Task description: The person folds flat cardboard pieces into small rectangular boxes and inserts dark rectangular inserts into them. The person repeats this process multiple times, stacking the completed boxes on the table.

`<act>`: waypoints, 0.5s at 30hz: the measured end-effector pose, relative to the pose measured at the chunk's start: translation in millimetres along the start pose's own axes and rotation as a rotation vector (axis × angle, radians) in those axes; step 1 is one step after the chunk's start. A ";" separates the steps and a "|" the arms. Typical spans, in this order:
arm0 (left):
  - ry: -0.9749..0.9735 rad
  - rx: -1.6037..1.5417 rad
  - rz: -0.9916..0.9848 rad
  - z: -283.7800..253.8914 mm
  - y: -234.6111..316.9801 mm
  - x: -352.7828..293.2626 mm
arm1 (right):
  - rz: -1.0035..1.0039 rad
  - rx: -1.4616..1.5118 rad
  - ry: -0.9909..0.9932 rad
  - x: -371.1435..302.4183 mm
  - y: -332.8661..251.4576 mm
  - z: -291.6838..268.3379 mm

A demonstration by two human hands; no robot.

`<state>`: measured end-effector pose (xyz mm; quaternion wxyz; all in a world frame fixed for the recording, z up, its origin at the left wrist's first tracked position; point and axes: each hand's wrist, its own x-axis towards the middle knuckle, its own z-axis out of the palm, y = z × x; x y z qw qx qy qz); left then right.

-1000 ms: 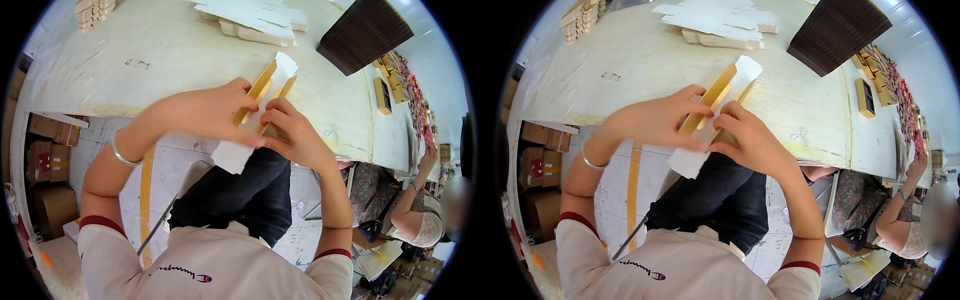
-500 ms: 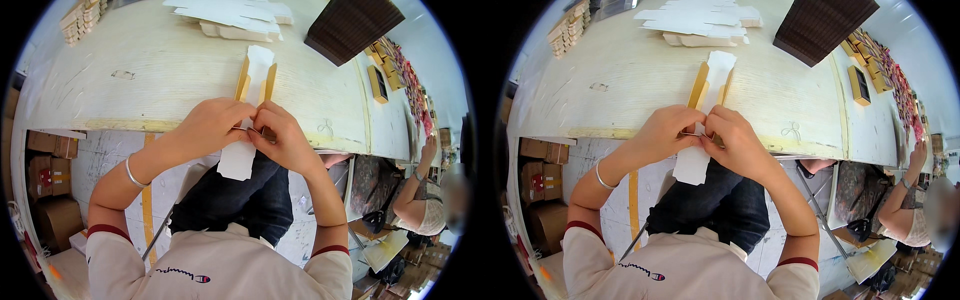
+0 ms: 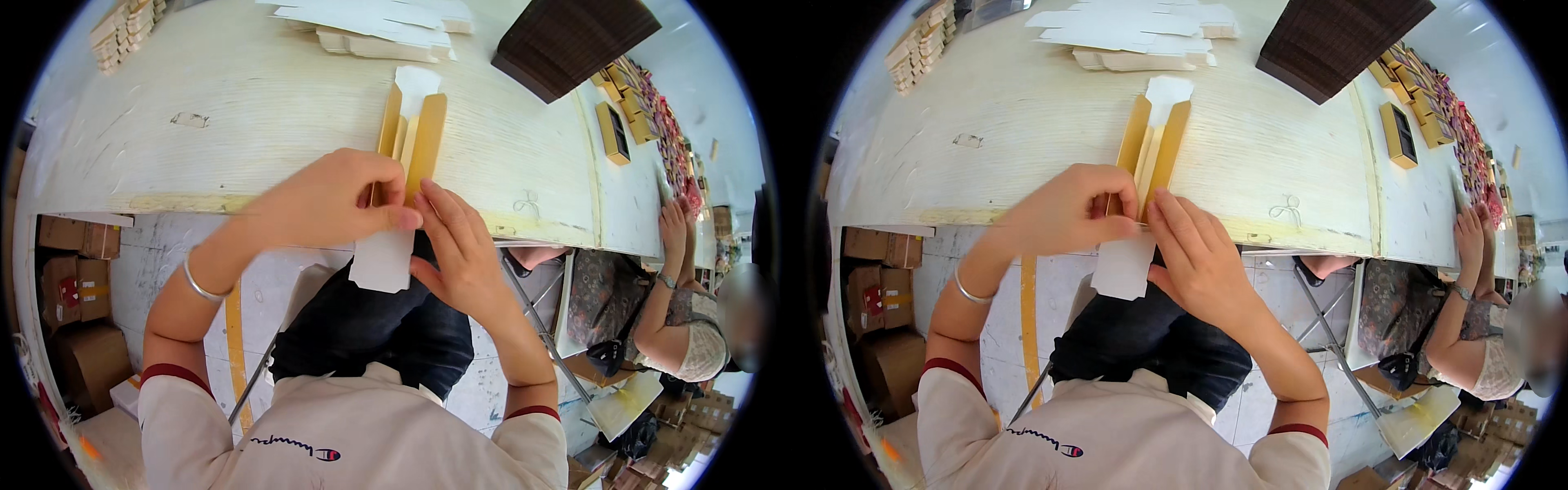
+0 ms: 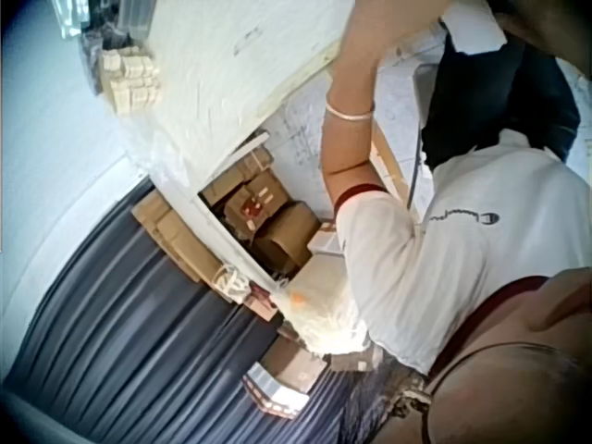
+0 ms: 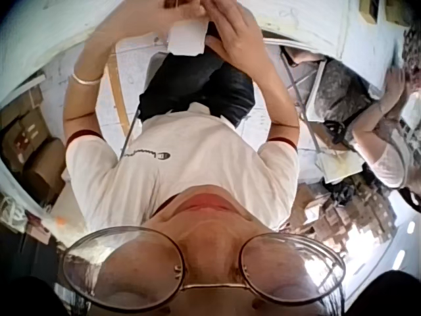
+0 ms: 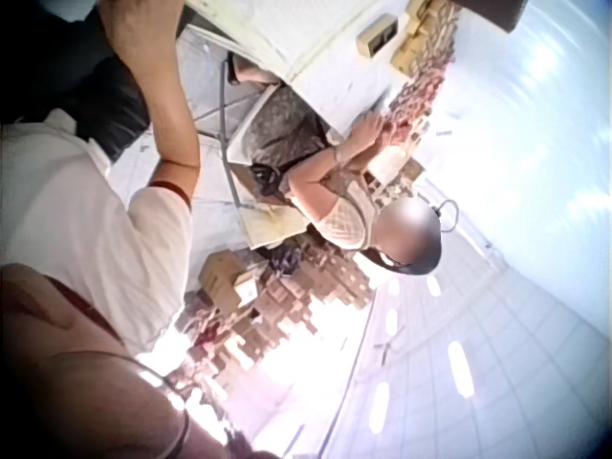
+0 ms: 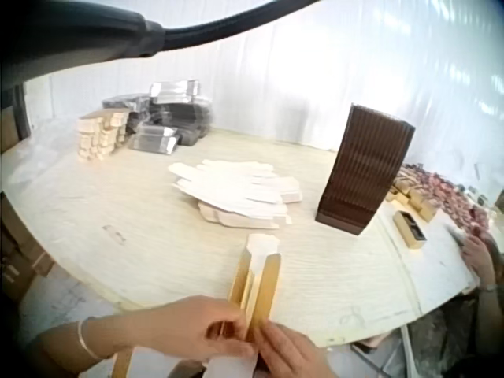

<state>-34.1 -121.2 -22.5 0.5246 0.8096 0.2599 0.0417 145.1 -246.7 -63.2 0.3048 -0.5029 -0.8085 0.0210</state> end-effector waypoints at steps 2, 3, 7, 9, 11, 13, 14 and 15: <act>-0.094 -0.283 0.073 -5.5 -9.9 0.5 | 0.028 0.123 0.141 -0.5 5.1 6.7; -0.140 -0.423 0.108 -6.7 -14.6 0.4 | 0.080 0.206 0.145 4.3 6.3 7.2; 0.023 -0.241 0.125 5.0 -24.0 -2.9 | 0.278 0.612 0.250 19.4 5.8 15.7; 0.158 -0.211 0.213 15.7 -27.8 -4.4 | 0.430 0.760 0.293 19.0 0.6 19.1; 0.248 -0.204 0.279 23.0 -28.6 -4.0 | 0.366 0.638 0.362 19.4 -1.7 24.3; 0.308 -0.180 0.308 25.4 -26.8 -2.3 | 0.240 0.365 0.344 18.0 -1.9 26.0; 0.322 -0.161 0.302 25.3 -25.0 -2.0 | 0.200 0.223 0.285 15.2 -3.0 25.3; 0.337 -0.142 0.295 25.6 -23.7 -2.4 | 0.161 0.083 0.225 13.4 -3.7 24.8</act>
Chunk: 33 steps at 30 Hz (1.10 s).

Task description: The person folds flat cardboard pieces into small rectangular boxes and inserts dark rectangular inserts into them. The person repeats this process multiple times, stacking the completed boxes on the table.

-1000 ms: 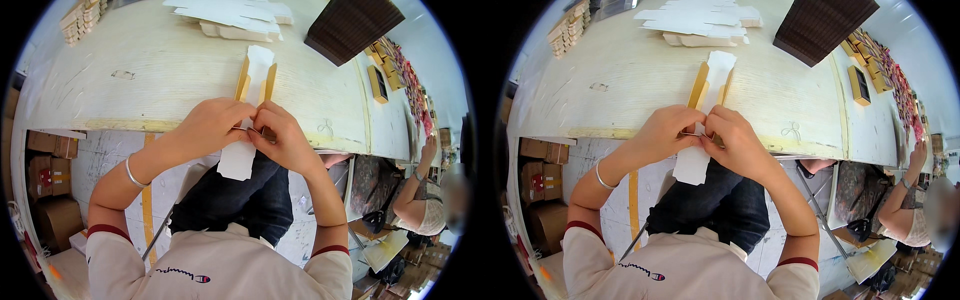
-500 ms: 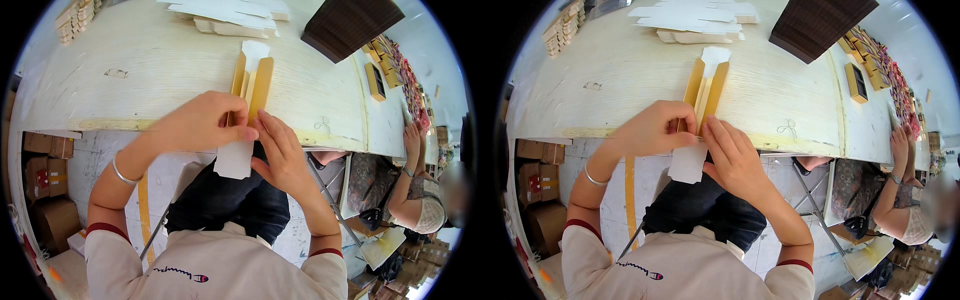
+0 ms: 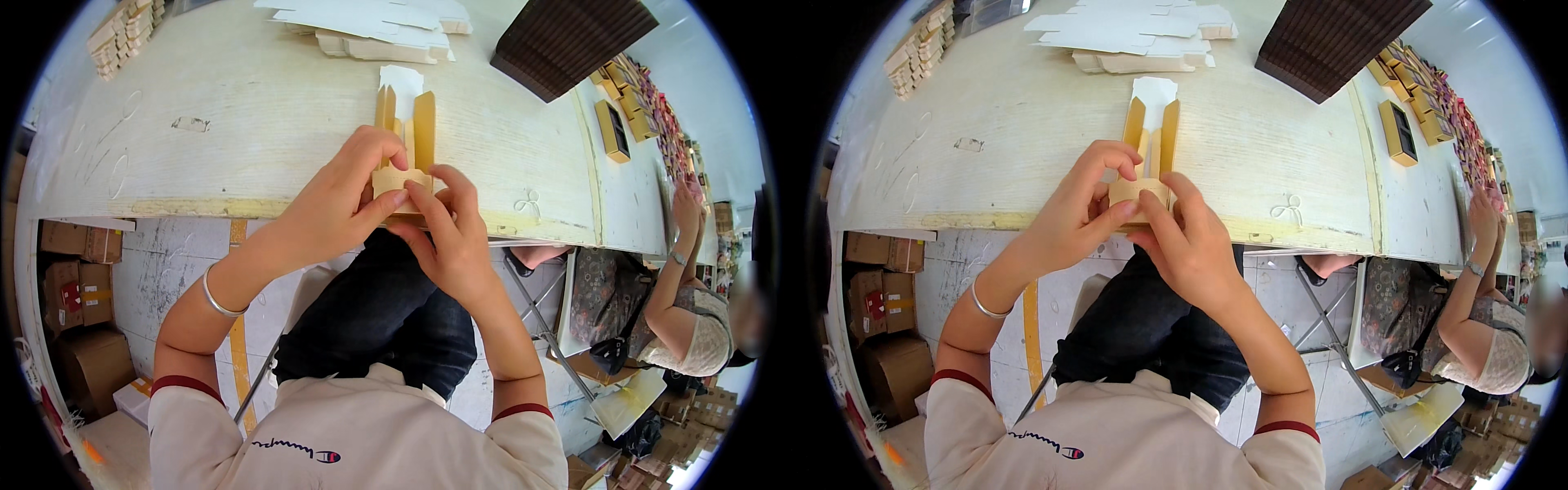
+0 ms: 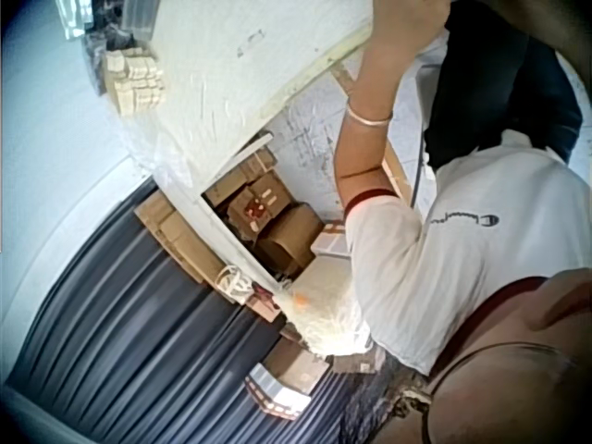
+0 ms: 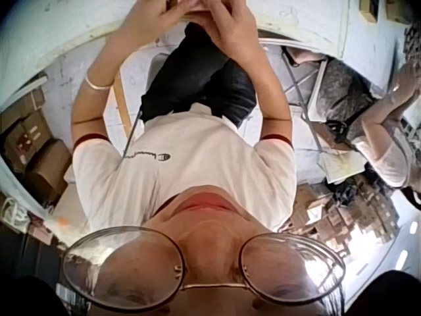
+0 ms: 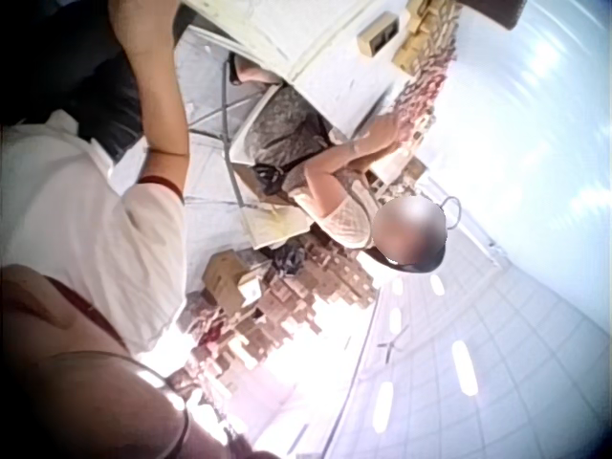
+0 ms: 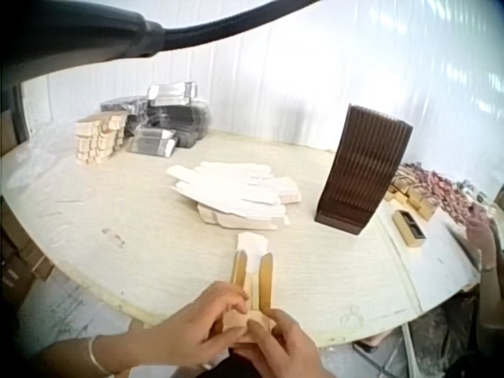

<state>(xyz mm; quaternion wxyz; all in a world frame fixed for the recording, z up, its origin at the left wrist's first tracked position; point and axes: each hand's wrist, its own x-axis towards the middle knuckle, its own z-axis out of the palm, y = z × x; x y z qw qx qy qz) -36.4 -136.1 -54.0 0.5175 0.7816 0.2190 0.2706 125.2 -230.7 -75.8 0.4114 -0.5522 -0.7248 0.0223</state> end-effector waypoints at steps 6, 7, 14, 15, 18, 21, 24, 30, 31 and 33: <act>0.082 0.357 0.216 10.0 -3.7 -14.5 | -0.084 -0.085 -0.107 8.6 2.2 -3.8; 0.053 0.406 0.206 9.1 -3.0 -13.2 | -0.042 -0.030 -0.153 9.3 3.9 -4.7; -0.370 0.498 0.221 -49.4 -1.0 18.6 | 0.074 0.204 -0.284 28.7 10.5 -39.1; -0.464 0.502 0.276 -59.3 0.5 21.8 | -0.003 0.007 -0.225 33.1 21.8 -46.6; -0.190 0.881 0.433 -53.3 16.1 16.0 | -0.112 -0.239 -0.184 36.7 41.8 -51.9; 0.237 1.138 0.516 -23.2 32.0 10.9 | -0.130 -0.121 -0.144 36.7 20.7 -31.6; -0.016 0.989 0.262 -10.6 25.9 -6.3 | 0.051 0.285 -0.295 30.0 -15.1 -28.7; -0.133 0.707 0.287 -40.6 10.4 -17.8 | -0.079 0.013 -0.298 27.1 13.8 -51.2; -0.139 0.661 0.304 -42.5 8.2 -18.2 | -0.122 0.030 -0.333 26.5 14.2 -45.9; -0.135 0.624 0.305 -43.3 5.0 -19.2 | -0.209 0.060 -0.406 27.4 12.1 -35.8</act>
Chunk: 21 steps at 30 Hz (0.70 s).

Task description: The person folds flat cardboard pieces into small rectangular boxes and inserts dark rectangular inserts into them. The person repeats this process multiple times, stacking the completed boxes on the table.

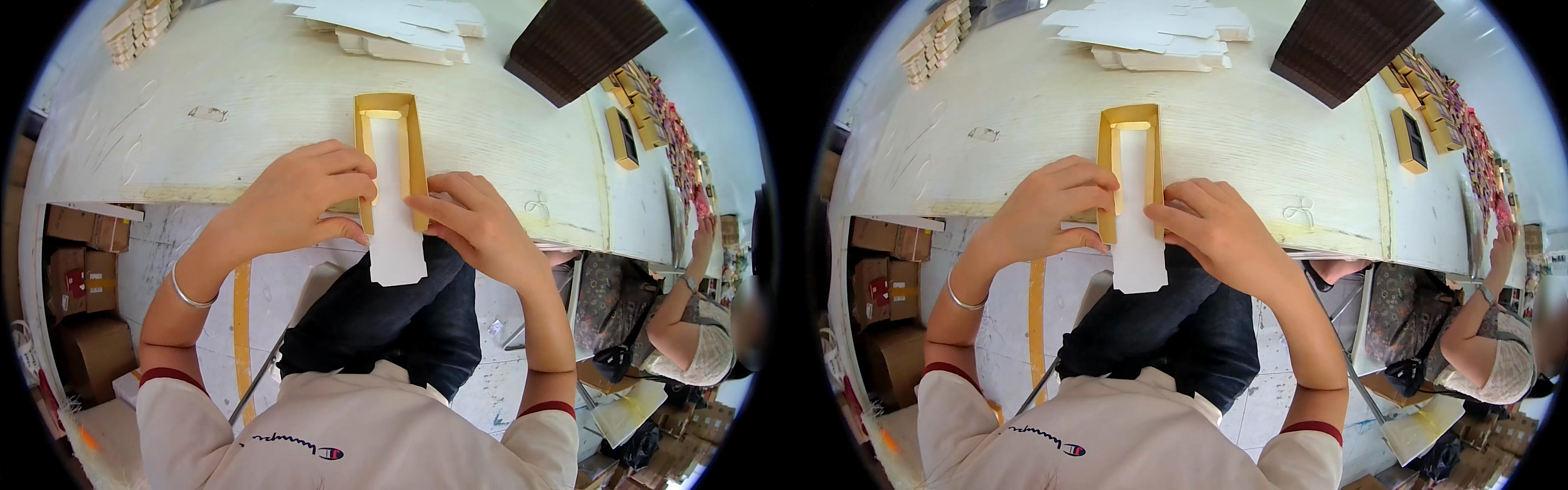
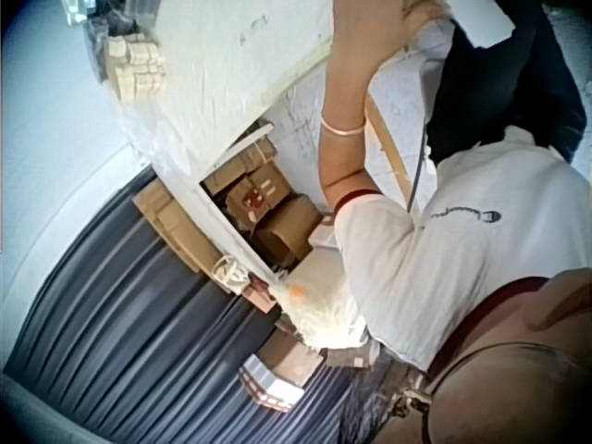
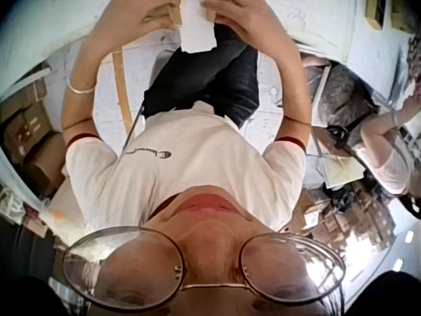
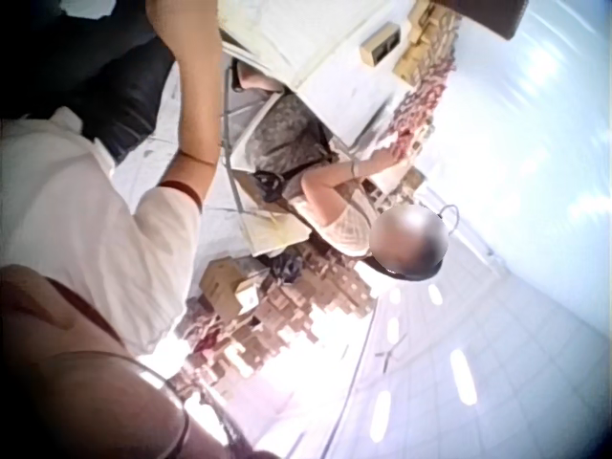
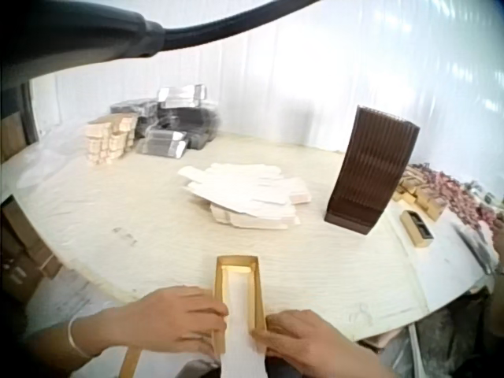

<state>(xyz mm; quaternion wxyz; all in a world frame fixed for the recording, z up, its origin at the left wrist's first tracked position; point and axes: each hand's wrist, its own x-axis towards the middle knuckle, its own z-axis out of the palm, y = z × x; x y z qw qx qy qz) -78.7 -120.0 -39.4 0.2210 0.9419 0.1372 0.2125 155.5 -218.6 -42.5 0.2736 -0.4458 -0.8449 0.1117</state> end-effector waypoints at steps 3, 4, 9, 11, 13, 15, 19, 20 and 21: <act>-0.018 -0.038 -0.046 1.5 -2.1 0.9 | 0.006 0.010 -0.050 7.3 6.8 -2.1; -0.031 -0.046 -0.069 2.5 -2.0 2.5 | 0.007 -0.011 -0.047 11.4 6.5 -0.5; 0.111 -0.002 -0.196 25.8 13.9 11.5 | 0.081 -0.009 0.014 23.2 -0.3 18.0; 0.178 0.002 -0.184 32.5 16.7 10.9 | 0.337 0.272 -0.036 21.4 -5.4 14.9; 0.189 0.038 -0.150 35.8 17.9 9.8 | 0.458 0.437 -0.059 16.8 -9.3 11.2; 0.176 0.007 -0.164 38.8 15.5 7.1 | 0.451 0.485 -0.048 9.6 -12.3 7.0; 0.126 -0.128 -0.228 33.6 12.7 4.9 | 0.032 -0.093 0.052 -0.4 -25.4 4.5; 0.109 -0.138 -0.229 32.4 11.0 4.9 | 0.006 -0.120 0.072 -1.6 -25.1 9.7; 0.089 -0.152 -0.227 31.7 9.3 5.7 | -0.012 -0.112 0.112 -4.5 -22.1 14.1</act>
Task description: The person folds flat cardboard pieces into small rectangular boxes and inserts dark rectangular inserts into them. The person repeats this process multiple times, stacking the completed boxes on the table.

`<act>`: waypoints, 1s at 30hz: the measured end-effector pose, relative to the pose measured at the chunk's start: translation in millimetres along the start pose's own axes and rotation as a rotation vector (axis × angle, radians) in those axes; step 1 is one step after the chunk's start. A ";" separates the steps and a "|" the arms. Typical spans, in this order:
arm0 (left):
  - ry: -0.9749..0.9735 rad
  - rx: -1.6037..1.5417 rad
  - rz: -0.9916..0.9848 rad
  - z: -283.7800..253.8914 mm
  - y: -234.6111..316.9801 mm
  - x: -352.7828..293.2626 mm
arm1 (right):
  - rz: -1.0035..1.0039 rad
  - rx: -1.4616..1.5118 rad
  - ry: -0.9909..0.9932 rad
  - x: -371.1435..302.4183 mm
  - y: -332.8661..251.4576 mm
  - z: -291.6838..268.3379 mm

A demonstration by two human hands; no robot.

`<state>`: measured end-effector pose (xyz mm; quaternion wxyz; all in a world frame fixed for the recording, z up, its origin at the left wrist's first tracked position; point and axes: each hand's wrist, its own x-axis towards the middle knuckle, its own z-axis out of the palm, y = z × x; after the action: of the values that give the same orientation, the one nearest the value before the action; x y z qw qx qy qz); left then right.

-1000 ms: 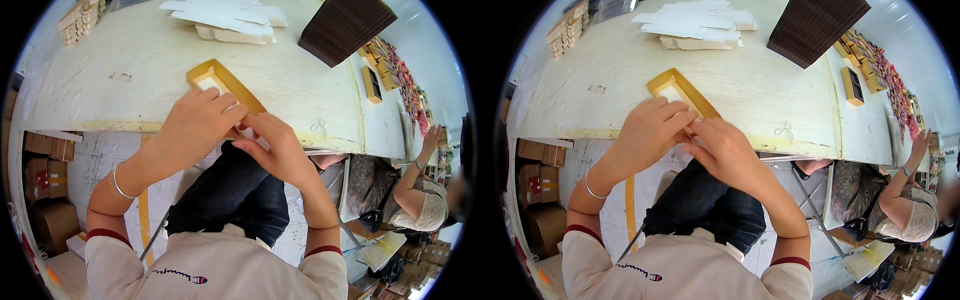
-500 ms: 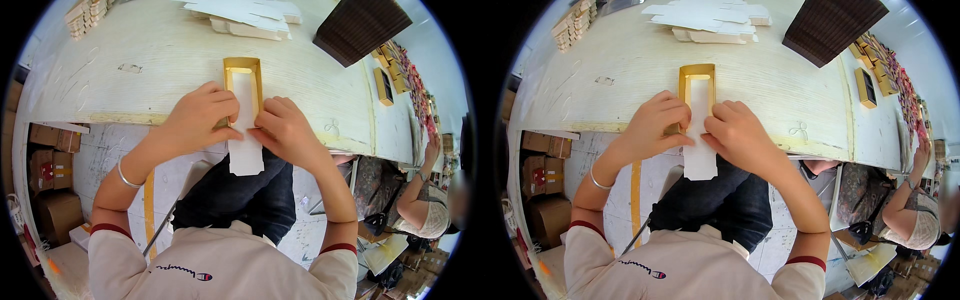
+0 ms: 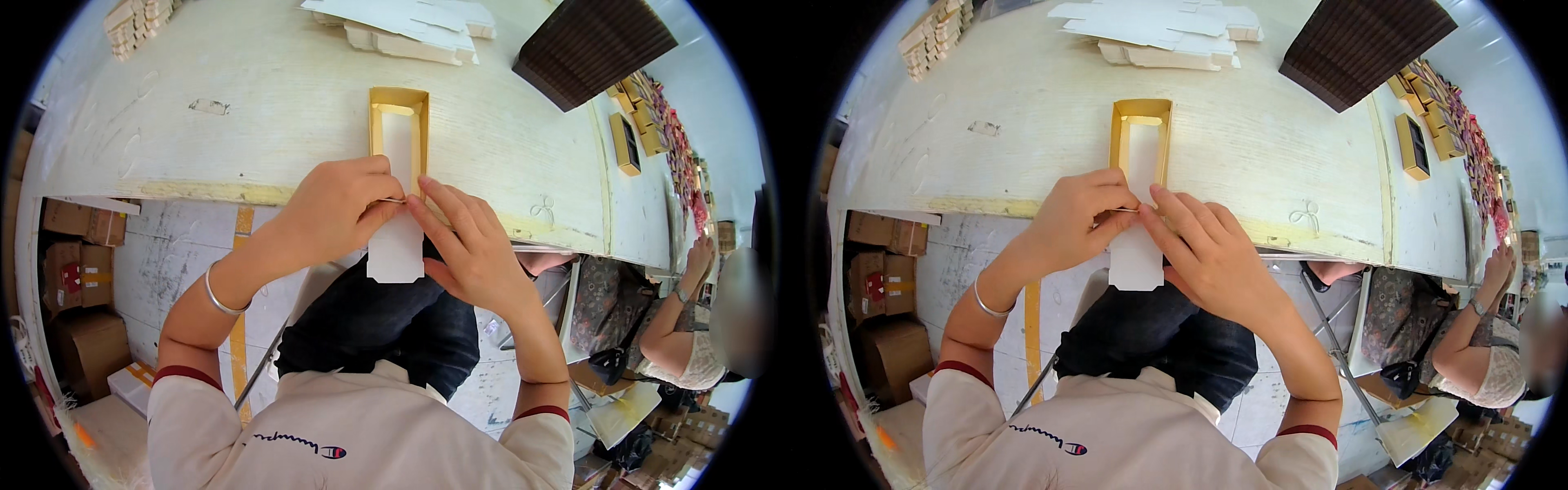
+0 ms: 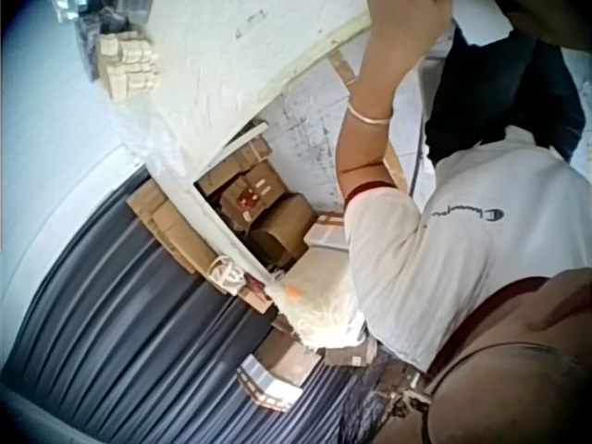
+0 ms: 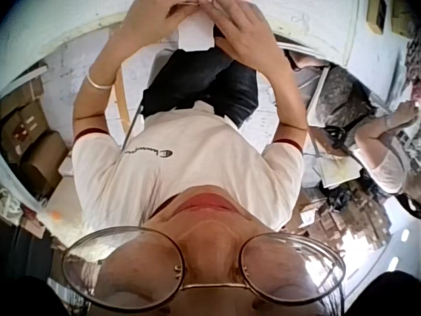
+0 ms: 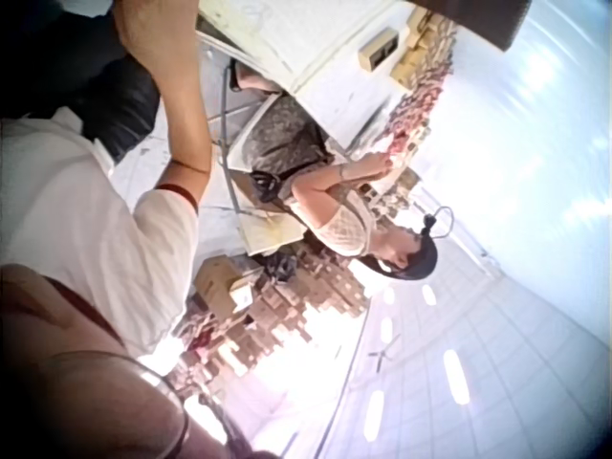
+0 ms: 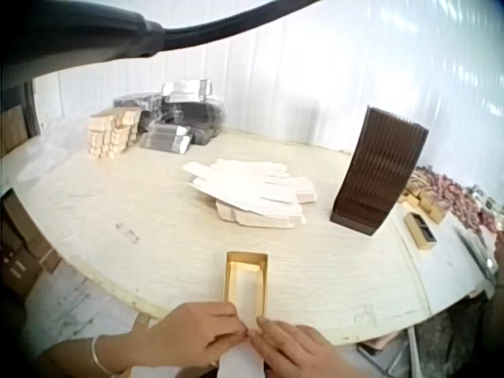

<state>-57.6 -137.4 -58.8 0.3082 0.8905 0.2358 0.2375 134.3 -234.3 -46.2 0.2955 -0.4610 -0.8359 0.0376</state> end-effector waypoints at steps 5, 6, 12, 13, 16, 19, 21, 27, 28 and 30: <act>-0.211 -0.556 -0.201 -19.3 -1.5 8.6 | 0.081 0.271 0.218 4.7 22.8 20.9; -0.200 -0.572 -0.206 -20.2 -1.5 8.2 | 0.137 0.364 0.241 10.6 25.0 23.7; -0.036 -0.479 -0.058 -4.4 -8.9 -1.8 | 0.403 0.877 0.261 16.8 23.5 28.2; 0.021 -0.458 -0.035 2.6 -11.8 -2.8 | 0.401 0.848 0.249 17.3 22.7 27.3; 0.134 -0.379 0.073 7.2 -11.1 0.6 | 0.351 0.699 0.335 18.0 14.6 30.9; 0.160 -0.248 0.047 1.3 -1.6 3.5 | 0.135 0.155 0.296 15.2 11.9 33.7; 0.201 -0.145 0.013 3.2 3.5 1.6 | 0.082 -0.053 0.305 14.3 11.0 36.0; 0.242 0.137 0.035 18.1 3.8 -8.0 | 0.129 -0.123 -0.024 25.6 11.4 22.1; 0.168 0.140 -0.018 13.3 5.4 -5.7 | 0.190 -0.087 -0.141 29.2 11.1 16.6; 0.043 0.152 -0.081 3.6 7.7 -0.4 | 0.202 -0.008 -0.261 42.3 16.0 6.7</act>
<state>-53.8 -144.6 -56.3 0.2437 0.8958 0.2957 0.2253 125.8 -190.2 -37.7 0.1772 -0.5350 -0.8168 0.1232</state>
